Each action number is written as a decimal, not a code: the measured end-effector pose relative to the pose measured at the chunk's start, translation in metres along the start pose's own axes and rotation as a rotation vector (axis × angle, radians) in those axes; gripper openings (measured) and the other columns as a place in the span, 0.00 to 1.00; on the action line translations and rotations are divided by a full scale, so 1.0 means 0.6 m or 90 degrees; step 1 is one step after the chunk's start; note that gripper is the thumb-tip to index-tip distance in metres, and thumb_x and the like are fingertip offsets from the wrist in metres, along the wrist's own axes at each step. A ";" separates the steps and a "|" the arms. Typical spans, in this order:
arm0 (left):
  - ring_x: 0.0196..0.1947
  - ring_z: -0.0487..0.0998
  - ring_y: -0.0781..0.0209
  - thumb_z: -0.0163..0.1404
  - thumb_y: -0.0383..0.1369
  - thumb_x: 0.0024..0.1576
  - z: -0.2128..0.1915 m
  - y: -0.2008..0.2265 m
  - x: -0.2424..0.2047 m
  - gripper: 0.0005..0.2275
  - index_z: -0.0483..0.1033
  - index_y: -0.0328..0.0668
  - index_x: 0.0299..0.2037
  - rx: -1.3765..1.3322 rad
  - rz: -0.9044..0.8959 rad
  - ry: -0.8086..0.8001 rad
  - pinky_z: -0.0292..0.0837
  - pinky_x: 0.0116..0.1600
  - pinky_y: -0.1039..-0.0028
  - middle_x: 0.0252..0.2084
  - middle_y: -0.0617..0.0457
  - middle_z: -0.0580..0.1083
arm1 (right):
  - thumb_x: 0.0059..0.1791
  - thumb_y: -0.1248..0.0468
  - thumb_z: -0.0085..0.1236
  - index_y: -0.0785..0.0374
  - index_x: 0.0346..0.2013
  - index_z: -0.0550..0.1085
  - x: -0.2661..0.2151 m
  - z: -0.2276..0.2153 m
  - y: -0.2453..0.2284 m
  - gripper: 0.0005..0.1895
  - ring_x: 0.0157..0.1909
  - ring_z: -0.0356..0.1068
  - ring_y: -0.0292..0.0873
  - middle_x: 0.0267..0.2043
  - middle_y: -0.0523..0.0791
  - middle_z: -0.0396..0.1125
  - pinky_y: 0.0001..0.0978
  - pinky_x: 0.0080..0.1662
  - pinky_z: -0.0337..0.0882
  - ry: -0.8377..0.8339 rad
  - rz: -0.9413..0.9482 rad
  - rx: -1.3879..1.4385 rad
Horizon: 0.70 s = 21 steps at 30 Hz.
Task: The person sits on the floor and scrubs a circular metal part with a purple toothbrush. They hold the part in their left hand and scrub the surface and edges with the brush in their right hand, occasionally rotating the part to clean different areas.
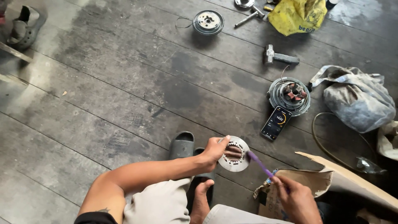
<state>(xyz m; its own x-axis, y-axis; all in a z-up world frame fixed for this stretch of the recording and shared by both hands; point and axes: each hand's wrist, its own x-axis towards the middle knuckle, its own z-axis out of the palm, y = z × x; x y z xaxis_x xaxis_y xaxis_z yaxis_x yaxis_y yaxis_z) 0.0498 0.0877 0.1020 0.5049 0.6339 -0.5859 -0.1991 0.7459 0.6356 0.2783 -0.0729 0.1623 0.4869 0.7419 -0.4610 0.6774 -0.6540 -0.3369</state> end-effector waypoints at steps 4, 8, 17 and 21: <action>0.37 0.83 0.50 0.43 0.34 0.68 0.001 -0.013 0.018 0.14 0.73 0.25 0.50 -0.004 0.012 -0.003 0.83 0.41 0.68 0.41 0.39 0.80 | 0.46 0.51 0.64 0.47 0.42 0.84 0.036 0.064 0.060 0.13 0.23 0.75 0.37 0.28 0.40 0.82 0.28 0.33 0.74 -0.007 -0.084 0.001; 0.39 0.84 0.49 0.42 0.34 0.68 0.014 -0.011 0.018 0.14 0.73 0.25 0.50 0.021 -0.003 -0.010 0.83 0.42 0.67 0.42 0.38 0.80 | 0.49 0.52 0.61 0.49 0.42 0.85 0.023 0.031 0.043 0.12 0.22 0.72 0.36 0.22 0.40 0.78 0.26 0.31 0.72 -0.070 -0.054 0.040; 0.38 0.84 0.51 0.47 0.27 0.60 0.024 0.004 0.006 0.11 0.76 0.23 0.46 0.039 -0.010 0.009 0.82 0.42 0.69 0.41 0.39 0.80 | 0.49 0.53 0.60 0.51 0.43 0.85 0.018 0.016 0.039 0.13 0.22 0.69 0.37 0.23 0.41 0.79 0.29 0.30 0.70 -0.084 -0.061 0.059; 0.38 0.84 0.52 0.49 0.26 0.59 0.030 0.016 -0.007 0.10 0.76 0.24 0.45 0.038 -0.015 0.016 0.82 0.42 0.69 0.40 0.41 0.80 | 0.50 0.50 0.59 0.48 0.45 0.84 0.000 -0.001 0.027 0.14 0.20 0.70 0.40 0.22 0.44 0.78 0.32 0.30 0.69 -0.018 -0.005 -0.001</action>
<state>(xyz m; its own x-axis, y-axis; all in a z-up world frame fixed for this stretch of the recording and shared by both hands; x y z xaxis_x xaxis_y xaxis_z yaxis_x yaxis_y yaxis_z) 0.0608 0.0887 0.1198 0.4879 0.6219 -0.6126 -0.1372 0.7476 0.6498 0.2897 -0.0835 0.1574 0.4661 0.7425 -0.4810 0.6823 -0.6478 -0.3389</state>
